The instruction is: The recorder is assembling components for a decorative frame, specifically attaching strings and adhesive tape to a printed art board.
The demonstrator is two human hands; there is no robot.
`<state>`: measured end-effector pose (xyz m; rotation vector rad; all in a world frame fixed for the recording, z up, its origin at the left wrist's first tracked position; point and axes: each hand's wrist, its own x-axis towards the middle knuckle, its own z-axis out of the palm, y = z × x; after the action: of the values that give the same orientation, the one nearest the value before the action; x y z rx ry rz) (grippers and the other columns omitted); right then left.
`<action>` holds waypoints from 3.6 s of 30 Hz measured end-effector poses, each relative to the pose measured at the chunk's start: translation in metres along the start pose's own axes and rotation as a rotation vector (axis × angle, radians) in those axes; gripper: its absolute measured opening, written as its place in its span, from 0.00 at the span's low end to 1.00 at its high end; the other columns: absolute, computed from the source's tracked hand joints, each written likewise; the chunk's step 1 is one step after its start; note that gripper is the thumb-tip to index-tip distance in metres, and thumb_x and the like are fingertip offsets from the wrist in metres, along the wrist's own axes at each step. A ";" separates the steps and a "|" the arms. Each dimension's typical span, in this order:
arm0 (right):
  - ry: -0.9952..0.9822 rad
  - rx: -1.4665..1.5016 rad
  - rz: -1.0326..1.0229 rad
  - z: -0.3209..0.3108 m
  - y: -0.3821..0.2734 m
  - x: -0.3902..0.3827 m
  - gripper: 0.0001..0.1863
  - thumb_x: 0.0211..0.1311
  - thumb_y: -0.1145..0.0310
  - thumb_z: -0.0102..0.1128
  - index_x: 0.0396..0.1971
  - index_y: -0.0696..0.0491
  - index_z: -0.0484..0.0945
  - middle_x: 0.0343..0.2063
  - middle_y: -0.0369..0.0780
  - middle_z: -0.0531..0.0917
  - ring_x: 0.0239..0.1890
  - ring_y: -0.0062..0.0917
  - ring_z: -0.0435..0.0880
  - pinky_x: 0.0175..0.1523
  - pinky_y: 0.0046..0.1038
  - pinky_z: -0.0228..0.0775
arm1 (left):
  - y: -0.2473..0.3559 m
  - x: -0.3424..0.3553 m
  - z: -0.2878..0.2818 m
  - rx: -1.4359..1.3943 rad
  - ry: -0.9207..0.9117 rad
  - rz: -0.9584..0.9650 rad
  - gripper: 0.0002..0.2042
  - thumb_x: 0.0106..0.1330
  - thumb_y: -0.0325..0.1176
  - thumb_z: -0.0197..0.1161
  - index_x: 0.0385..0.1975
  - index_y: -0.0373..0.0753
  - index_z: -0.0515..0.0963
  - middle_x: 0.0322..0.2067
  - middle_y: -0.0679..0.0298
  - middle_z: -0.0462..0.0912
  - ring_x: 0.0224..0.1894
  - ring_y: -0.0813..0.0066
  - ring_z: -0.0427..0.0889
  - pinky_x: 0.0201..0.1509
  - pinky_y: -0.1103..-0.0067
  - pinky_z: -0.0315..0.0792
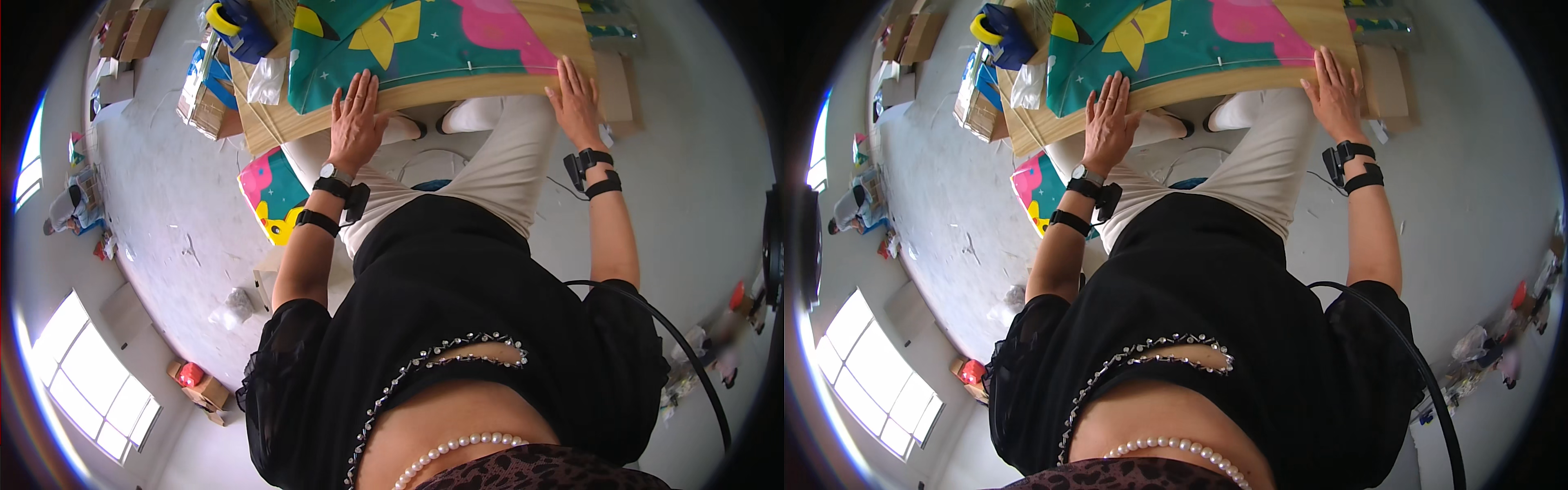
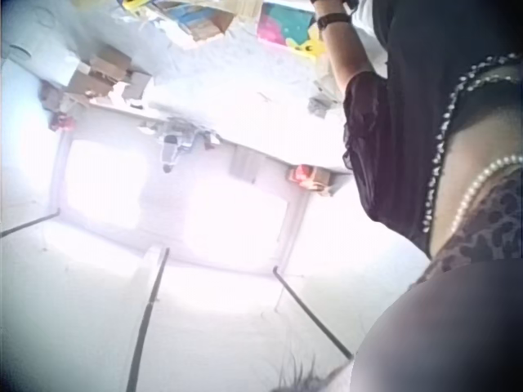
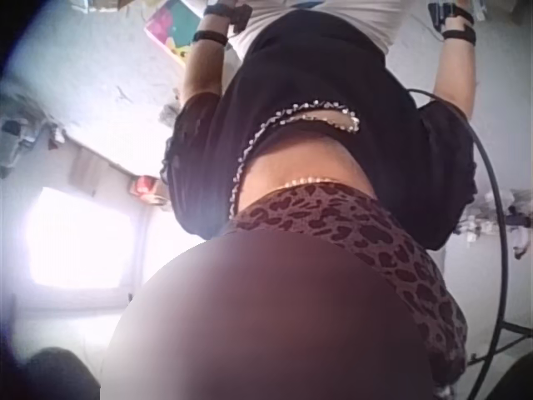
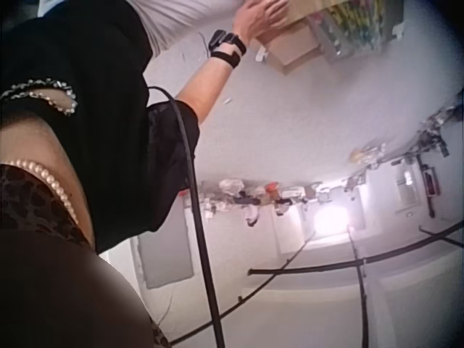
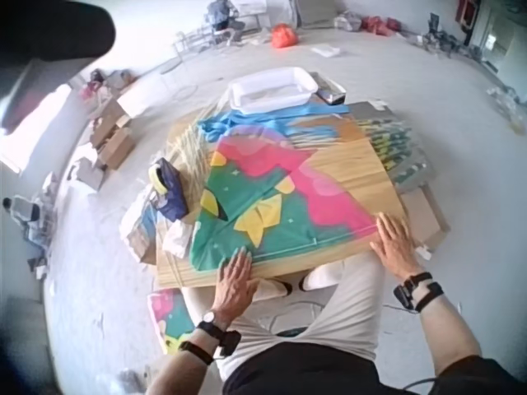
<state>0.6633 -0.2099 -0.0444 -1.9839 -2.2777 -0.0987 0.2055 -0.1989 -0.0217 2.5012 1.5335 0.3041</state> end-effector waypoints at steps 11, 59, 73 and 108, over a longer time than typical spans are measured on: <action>-0.006 -0.018 0.056 0.003 0.006 -0.011 0.36 0.78 0.44 0.45 0.78 0.43 0.51 0.78 0.33 0.54 0.79 0.30 0.51 0.80 0.49 0.44 | -0.002 -0.014 -0.002 0.019 0.016 -0.054 0.35 0.69 0.46 0.63 0.74 0.42 0.61 0.77 0.61 0.58 0.79 0.66 0.54 0.80 0.57 0.45; -0.683 1.141 0.005 -0.018 -0.470 0.353 0.10 0.73 0.64 0.61 0.40 0.54 0.85 0.36 0.33 0.85 0.36 0.17 0.78 0.43 0.21 0.68 | -0.044 0.009 0.035 -0.122 0.112 0.405 0.36 0.72 0.55 0.55 0.73 0.37 0.60 0.75 0.55 0.59 0.78 0.64 0.56 0.82 0.58 0.45; -0.675 1.200 0.049 -0.004 -0.457 0.373 0.07 0.70 0.62 0.63 0.36 0.49 0.85 0.31 0.30 0.84 0.31 0.17 0.77 0.40 0.25 0.68 | -0.040 0.020 0.032 -0.032 0.110 0.408 0.33 0.76 0.54 0.51 0.74 0.42 0.61 0.76 0.60 0.60 0.78 0.69 0.55 0.82 0.61 0.46; -0.622 1.371 0.065 -0.029 -0.461 0.318 0.19 0.69 0.62 0.66 0.47 0.64 0.81 0.64 0.47 0.74 0.70 0.27 0.66 0.74 0.27 0.51 | -0.041 0.020 0.024 -0.158 0.202 0.418 0.31 0.71 0.52 0.57 0.67 0.36 0.70 0.70 0.54 0.68 0.75 0.62 0.62 0.80 0.59 0.51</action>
<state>0.1653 0.0350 0.0398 -1.2924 -1.5504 1.7277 0.1860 -0.1639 -0.0547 2.7063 0.9808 0.7286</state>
